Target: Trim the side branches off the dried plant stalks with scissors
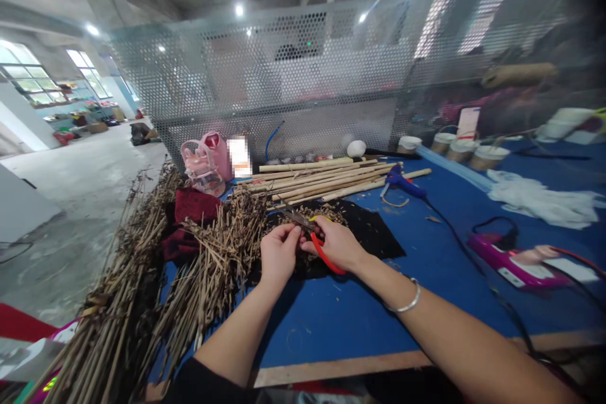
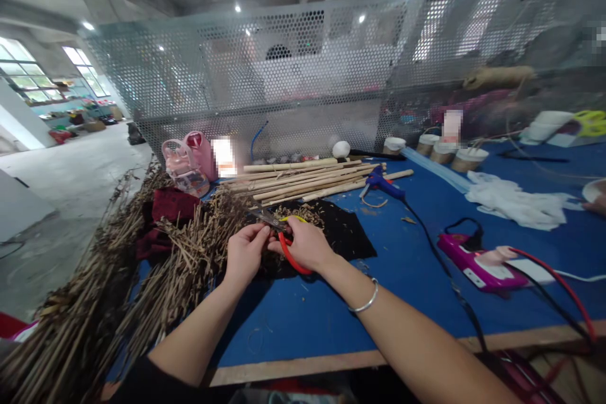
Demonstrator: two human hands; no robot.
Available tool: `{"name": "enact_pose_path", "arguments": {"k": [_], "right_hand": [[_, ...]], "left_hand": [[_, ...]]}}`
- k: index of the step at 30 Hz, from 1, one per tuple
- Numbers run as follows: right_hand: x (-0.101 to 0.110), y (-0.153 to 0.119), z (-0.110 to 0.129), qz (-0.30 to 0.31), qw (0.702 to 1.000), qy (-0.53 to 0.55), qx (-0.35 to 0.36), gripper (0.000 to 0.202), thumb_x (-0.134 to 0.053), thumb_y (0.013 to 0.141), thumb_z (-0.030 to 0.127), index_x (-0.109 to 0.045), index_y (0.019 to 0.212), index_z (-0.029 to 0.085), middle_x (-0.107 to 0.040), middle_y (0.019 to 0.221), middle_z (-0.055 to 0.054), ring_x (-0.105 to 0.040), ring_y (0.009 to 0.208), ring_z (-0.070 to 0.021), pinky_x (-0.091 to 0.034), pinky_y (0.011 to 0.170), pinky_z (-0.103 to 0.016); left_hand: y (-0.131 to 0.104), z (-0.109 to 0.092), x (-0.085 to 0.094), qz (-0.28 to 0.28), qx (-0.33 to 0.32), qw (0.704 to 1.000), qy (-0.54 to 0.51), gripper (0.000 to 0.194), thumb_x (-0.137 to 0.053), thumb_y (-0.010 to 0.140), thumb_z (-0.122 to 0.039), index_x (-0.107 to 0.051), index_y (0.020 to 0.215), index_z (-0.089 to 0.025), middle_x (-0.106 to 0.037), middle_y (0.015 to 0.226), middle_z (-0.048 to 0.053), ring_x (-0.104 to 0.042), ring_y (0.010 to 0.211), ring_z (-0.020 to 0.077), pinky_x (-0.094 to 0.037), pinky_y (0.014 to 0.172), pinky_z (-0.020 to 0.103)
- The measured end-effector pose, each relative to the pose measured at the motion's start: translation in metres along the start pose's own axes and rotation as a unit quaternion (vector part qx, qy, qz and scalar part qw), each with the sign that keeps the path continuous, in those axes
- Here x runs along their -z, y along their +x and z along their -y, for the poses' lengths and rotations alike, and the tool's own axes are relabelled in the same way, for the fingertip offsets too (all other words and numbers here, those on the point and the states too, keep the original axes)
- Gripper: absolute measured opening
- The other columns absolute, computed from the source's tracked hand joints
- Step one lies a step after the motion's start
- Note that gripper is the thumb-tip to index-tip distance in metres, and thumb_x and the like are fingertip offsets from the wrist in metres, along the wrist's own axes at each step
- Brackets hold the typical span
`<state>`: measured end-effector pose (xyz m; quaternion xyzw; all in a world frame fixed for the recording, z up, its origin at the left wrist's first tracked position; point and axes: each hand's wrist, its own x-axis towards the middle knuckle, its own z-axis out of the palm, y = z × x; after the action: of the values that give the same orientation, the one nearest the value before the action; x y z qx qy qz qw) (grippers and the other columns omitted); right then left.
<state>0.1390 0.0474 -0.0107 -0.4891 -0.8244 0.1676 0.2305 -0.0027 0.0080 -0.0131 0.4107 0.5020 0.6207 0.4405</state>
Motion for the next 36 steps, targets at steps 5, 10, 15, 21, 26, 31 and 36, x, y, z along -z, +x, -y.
{"name": "enact_pose_path", "arguments": {"k": [5,10,15,21,26,31,36], "right_hand": [[-0.002,0.002,-0.004,0.007,1.000,-0.005,-0.007,0.032,-0.056,0.071,0.051,-0.047,0.073,0.020,-0.056,0.064,0.001,-0.049,0.054,-0.0116,-0.027,0.049,-0.022],[0.000,0.002,0.000,0.018,1.000,-0.012,-0.007,0.032,-0.055,0.072,0.051,-0.049,0.078,0.020,-0.057,0.066,0.000,-0.052,0.058,-0.0127,-0.030,0.051,-0.022],[0.003,0.000,0.006,0.012,0.999,-0.010,0.036,0.036,-0.062,0.066,0.046,-0.047,0.084,0.019,-0.057,0.080,-0.002,-0.053,0.067,-0.0138,-0.034,0.058,-0.023],[0.000,-0.001,0.005,0.009,0.999,0.024,0.044,0.032,-0.062,0.068,0.040,-0.045,0.084,0.019,-0.056,0.080,-0.003,-0.052,0.069,-0.0144,-0.036,0.060,-0.024],[0.000,-0.002,0.004,0.035,0.997,0.066,0.022,0.028,-0.060,0.070,0.041,-0.045,0.080,0.020,-0.056,0.068,0.001,-0.050,0.057,-0.0116,-0.032,0.052,-0.021],[0.001,-0.001,0.006,0.010,1.000,0.025,0.004,0.029,-0.057,0.070,0.047,-0.048,0.075,0.020,-0.054,0.061,0.002,-0.048,0.053,-0.0116,-0.029,0.049,-0.021],[0.001,0.001,0.003,0.011,1.000,-0.004,-0.007,0.030,-0.056,0.071,0.049,-0.048,0.071,0.020,-0.056,0.061,0.001,-0.050,0.053,-0.0121,-0.029,0.049,-0.022]], "left_hand": [[0.002,0.000,0.000,-0.019,0.027,0.999,-0.035,0.022,-0.066,0.065,-0.030,-0.065,0.079,-0.013,-0.066,0.067,0.004,-0.059,0.056,0.0120,-0.049,0.056,0.024],[0.003,-0.003,-0.001,-0.020,0.025,0.998,-0.049,0.020,-0.063,0.068,-0.028,-0.065,0.079,-0.012,-0.065,0.067,0.003,-0.059,0.056,0.0102,-0.048,0.057,0.021],[0.002,-0.006,-0.001,0.002,0.024,0.999,-0.032,0.018,-0.060,0.070,-0.028,-0.065,0.072,-0.011,-0.065,0.065,0.004,-0.059,0.056,0.0098,-0.048,0.056,0.020],[0.000,-0.006,-0.001,0.013,0.027,0.999,-0.038,0.020,-0.062,0.068,-0.030,-0.065,0.073,-0.011,-0.065,0.066,0.005,-0.060,0.057,0.0110,-0.048,0.057,0.022],[-0.001,-0.009,-0.001,0.020,0.015,0.998,-0.051,0.021,-0.062,0.069,-0.031,-0.064,0.074,-0.011,-0.065,0.066,0.004,-0.059,0.056,0.0105,-0.048,0.055,0.021],[0.000,-0.009,0.000,0.008,0.008,0.999,-0.050,0.022,-0.063,0.068,-0.032,-0.065,0.076,-0.011,-0.064,0.068,0.003,-0.058,0.056,0.0097,-0.047,0.053,0.020],[0.004,-0.005,0.002,-0.028,0.015,0.998,-0.046,0.025,-0.067,0.064,-0.031,-0.065,0.079,-0.011,-0.066,0.070,0.005,-0.059,0.057,0.0107,-0.048,0.056,0.022]]}}
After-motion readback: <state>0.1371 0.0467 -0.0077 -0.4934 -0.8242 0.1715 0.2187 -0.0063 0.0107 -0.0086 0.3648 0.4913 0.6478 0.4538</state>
